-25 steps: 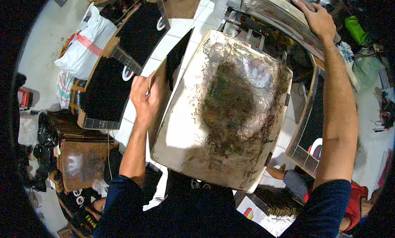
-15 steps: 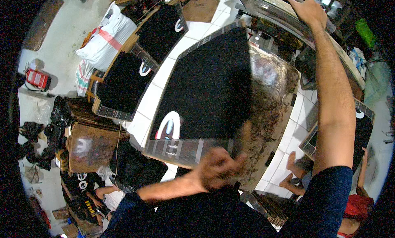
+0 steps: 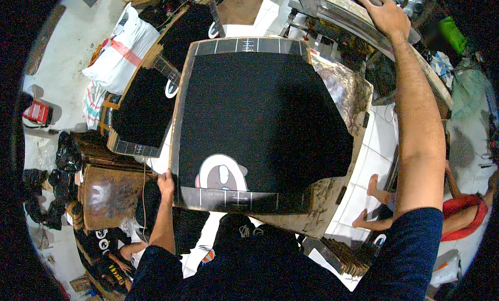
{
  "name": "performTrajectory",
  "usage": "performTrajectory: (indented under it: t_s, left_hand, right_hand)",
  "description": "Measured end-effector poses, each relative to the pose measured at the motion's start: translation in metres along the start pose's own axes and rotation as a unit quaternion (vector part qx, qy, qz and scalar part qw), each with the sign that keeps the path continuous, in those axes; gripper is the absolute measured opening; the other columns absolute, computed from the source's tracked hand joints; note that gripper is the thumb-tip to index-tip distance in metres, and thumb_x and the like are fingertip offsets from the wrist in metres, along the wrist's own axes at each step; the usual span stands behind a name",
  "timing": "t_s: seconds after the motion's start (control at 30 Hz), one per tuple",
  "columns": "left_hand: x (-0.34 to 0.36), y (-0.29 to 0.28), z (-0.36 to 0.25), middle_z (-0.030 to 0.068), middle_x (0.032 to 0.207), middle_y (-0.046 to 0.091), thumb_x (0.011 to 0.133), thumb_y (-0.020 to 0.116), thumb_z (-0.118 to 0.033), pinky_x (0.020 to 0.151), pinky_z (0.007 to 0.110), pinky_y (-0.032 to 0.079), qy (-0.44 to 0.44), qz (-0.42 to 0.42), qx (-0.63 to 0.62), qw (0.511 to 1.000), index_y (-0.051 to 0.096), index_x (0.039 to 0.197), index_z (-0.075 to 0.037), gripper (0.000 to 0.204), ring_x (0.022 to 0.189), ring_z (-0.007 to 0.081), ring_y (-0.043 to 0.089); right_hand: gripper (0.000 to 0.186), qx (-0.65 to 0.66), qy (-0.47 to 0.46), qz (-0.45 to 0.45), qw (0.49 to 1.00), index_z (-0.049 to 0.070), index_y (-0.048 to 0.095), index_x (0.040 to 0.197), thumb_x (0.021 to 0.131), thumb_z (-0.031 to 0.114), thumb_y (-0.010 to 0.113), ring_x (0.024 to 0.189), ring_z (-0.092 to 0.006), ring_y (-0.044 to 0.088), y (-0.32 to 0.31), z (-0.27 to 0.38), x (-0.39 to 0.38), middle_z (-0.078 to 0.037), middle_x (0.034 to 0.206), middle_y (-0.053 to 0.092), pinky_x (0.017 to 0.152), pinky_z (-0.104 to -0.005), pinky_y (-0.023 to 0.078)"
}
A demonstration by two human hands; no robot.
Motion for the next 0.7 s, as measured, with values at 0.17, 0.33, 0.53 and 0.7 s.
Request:
performTrajectory:
  t_s: [0.17,0.33,0.53,0.7]
  left_hand:
    - [-0.035,-0.023,-0.014,-0.0012,0.072,0.052,0.111,0.05,-0.033,0.062,0.034,0.037,0.052,-0.008,-0.322,0.945,0.061,0.084,0.002,0.046,0.072,0.0108,0.043]
    - [-0.027,0.005,-0.054,-0.0098,0.069,0.042,0.109,0.058,-0.028,0.058,0.028,0.026,0.04,0.093,-0.342,0.934,0.054,0.073,-0.01,0.04,0.066,0.0049,0.034]
    - [-0.015,0.072,-0.067,-0.0061,0.065,0.049,0.104,0.066,-0.03,0.055,0.029,0.031,0.046,0.136,-0.211,0.967,0.06,0.076,0.0,0.041,0.06,0.0079,0.04]
    - [-0.029,0.037,-0.073,0.0042,0.082,0.066,0.086,0.086,-0.031,0.069,0.033,0.05,0.144,0.206,-0.144,0.957,0.062,0.097,0.0,0.042,0.075,0.0162,0.061]
  right_hand:
    - [0.094,0.03,0.066,0.0,0.997,0.002,0.078,0.108,0.073,0.088,0.061,0.099,-0.0414,0.073,-0.016,0.011,-0.006,-0.029,0.102,0.074,0.09,-0.0499,0.056]
    - [0.099,0.034,0.057,0.011,0.998,0.003,0.077,0.114,0.072,0.091,0.059,0.104,-0.0407,0.072,-0.015,0.02,-0.014,-0.028,0.106,0.074,0.093,-0.0487,0.056]
    - [0.096,0.046,0.038,-0.019,0.998,0.005,0.074,0.122,0.074,0.088,0.062,0.115,-0.0376,0.069,-0.007,0.022,-0.033,-0.024,0.117,0.073,0.101,-0.045,0.052]
    - [0.095,0.055,0.035,-0.041,0.997,0.005,0.075,0.119,0.074,0.087,0.063,0.113,-0.0373,0.069,-0.009,0.01,-0.037,-0.024,0.115,0.074,0.101,-0.045,0.052]
Point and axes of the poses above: each hand's wrist, its own x-axis towards the middle knuckle, its own y-axis out of the palm, z = x × y, the point moved 4 cm from there along x, towards the middle knuckle
